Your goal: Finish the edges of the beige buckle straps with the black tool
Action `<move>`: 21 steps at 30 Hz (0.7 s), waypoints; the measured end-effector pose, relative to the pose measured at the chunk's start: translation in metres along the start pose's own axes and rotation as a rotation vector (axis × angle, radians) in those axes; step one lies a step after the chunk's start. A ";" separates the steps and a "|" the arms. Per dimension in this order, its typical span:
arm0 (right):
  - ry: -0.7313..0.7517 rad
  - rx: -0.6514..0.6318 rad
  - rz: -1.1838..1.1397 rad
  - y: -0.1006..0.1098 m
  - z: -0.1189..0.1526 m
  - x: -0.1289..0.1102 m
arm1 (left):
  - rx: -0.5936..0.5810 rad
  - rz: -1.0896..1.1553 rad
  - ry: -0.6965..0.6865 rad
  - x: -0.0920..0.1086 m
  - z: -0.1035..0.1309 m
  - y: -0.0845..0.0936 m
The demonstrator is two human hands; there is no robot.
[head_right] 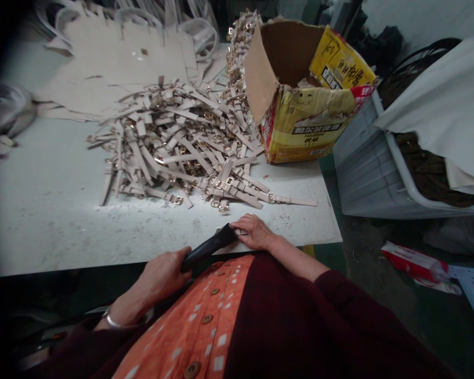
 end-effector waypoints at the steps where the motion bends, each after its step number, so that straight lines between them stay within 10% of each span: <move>1: -0.006 0.010 0.008 0.000 0.000 0.000 | 0.002 0.007 -0.001 -0.001 0.001 0.000; 8: 0.027 -0.003 0.020 -0.003 0.001 0.001 | -0.014 -0.030 0.064 -0.032 0.007 -0.001; 16: 0.010 0.018 0.134 -0.005 -0.002 -0.002 | 0.037 0.081 0.045 0.002 -0.003 -0.006; 21: 0.003 0.024 0.159 -0.006 -0.001 -0.004 | 0.050 0.102 0.086 -0.012 0.000 -0.004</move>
Point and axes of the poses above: each hand's wrist, its own z-axis away from the middle knuckle, its own y-axis out of the back of the hand, x = y × z, the point moved 4 cm from there along -z, towards the middle knuckle, and after that the axes turned 14 degrees about x, right-handed, at the moved point
